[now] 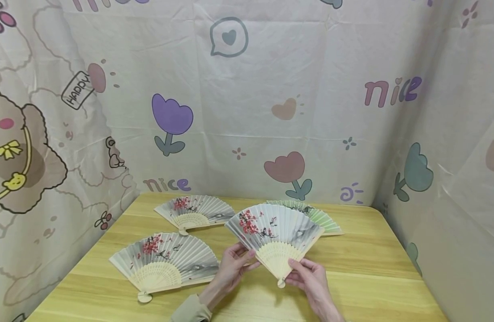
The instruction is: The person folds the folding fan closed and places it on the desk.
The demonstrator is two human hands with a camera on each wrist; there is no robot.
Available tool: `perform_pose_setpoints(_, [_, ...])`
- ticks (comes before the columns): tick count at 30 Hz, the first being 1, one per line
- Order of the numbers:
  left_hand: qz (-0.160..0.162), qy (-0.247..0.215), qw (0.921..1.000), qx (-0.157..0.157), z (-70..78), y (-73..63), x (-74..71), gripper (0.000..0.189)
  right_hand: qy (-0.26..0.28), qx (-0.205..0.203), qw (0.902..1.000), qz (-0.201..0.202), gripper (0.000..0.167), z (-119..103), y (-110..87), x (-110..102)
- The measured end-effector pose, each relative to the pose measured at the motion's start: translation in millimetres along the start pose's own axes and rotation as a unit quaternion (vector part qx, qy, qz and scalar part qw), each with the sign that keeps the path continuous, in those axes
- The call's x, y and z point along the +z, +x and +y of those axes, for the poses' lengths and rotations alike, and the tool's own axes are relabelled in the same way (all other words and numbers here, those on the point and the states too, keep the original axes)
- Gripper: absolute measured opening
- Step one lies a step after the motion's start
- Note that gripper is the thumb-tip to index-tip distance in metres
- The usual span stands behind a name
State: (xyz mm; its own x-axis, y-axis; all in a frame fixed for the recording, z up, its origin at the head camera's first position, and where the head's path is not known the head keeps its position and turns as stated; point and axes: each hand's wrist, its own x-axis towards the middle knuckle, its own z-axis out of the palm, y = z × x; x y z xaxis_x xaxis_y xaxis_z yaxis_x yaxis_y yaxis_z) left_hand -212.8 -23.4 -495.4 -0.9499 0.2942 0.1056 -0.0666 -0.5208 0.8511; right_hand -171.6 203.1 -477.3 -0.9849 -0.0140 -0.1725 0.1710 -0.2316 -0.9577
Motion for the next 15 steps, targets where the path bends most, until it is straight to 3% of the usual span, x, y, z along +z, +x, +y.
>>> perform_pose_setpoints(9, [0.006, 0.006, 1.0000, -0.003, 1.4, -0.9, 2.3, 0.049, -0.017, 0.012, 0.9998, -0.006, 0.016, 0.0, 0.9, -2.4])
perform_pose_setpoints(15, [-0.005, 0.005, 1.0000, 0.002, 1.3, -1.2, 1.6, 0.043, -0.033, 0.021, 0.9992, -0.010, 0.012, 0.6, 2.2, -3.2])
